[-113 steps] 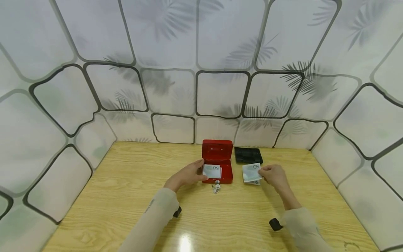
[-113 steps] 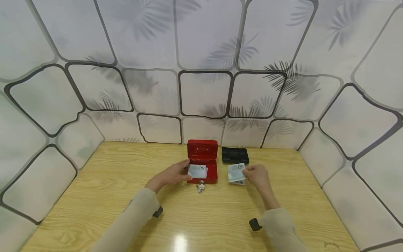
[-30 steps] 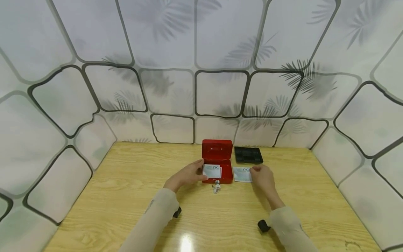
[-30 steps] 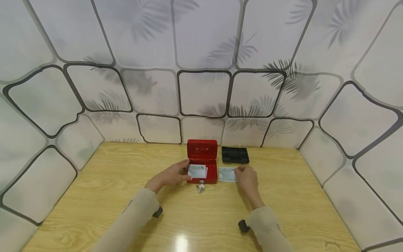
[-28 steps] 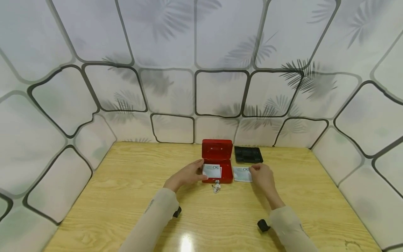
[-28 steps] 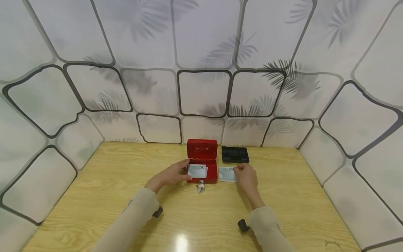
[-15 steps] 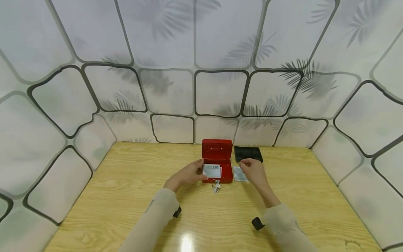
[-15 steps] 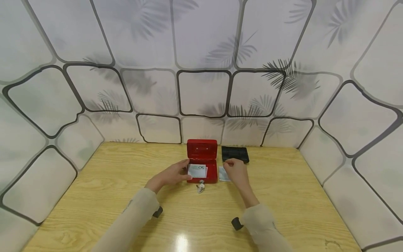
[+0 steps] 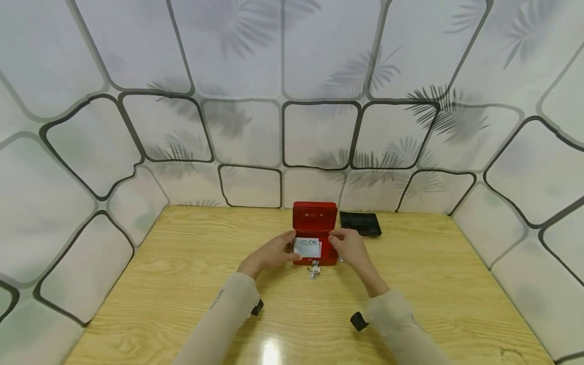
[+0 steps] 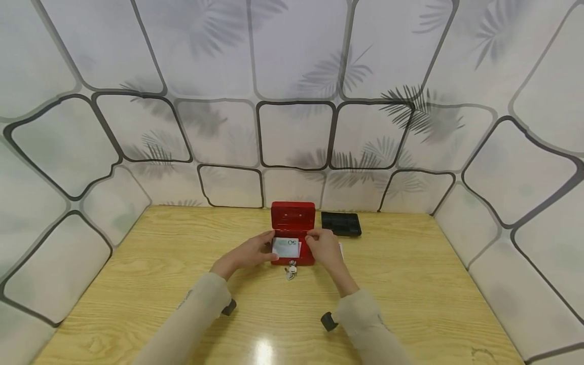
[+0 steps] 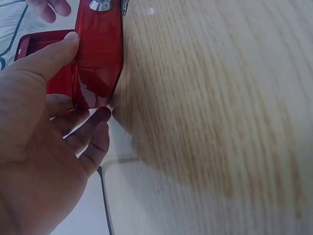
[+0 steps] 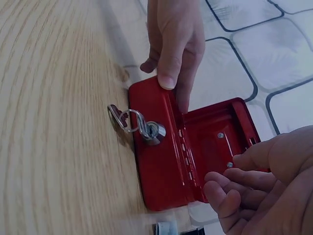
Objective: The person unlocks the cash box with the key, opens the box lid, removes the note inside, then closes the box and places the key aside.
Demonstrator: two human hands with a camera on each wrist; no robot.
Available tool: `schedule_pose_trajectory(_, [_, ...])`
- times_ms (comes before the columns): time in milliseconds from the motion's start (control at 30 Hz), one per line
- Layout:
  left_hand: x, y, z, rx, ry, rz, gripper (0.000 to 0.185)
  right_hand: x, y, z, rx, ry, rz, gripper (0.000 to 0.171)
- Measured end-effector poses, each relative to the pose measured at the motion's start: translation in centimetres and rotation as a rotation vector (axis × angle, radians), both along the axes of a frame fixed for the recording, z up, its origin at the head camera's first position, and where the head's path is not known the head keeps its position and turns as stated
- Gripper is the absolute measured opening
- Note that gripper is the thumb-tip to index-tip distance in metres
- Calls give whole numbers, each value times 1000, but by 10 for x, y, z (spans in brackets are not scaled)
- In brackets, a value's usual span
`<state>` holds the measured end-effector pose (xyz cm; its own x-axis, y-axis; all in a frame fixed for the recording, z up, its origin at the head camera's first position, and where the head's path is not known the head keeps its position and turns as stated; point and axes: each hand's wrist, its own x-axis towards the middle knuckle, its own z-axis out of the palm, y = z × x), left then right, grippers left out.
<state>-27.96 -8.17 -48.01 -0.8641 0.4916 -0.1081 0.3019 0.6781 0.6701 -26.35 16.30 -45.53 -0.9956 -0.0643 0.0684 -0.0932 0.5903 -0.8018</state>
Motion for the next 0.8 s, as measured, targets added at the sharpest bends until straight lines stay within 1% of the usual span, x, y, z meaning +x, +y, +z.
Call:
schedule_pose_trajectory(67, [0, 0, 0, 0, 1, 1, 82, -1, -4, -1, 17, -25, 2, 27])
schedule_pose_trajectory(167, [0, 0, -1, 6, 3, 1, 82, -2, -9, -3, 61, -35, 14, 25])
schedule_pose_trajectory(233, [0, 0, -1, 8, 7, -2, 81, -2, -12, -4, 89, -24, 25, 24])
schedule_pose_trajectory(433, [0, 0, 1, 13, 12, -8, 80, -4, -20, -9, 128, 5, 52, 24])
schedule_pose_trajectory(633, [1, 0, 2, 9, 4, -4, 81, -5, -27, -10, 187, -4, 78, 21])
schedule_pose_trajectory(733, [0, 0, 1, 3, 5, -6, 81, -5, -30, -9, 208, -3, 89, 14])
schedule_pose_trajectory(800, [0, -1, 1, 8, 4, -9, 81, -5, -32, -9, 227, -2, 90, 17])
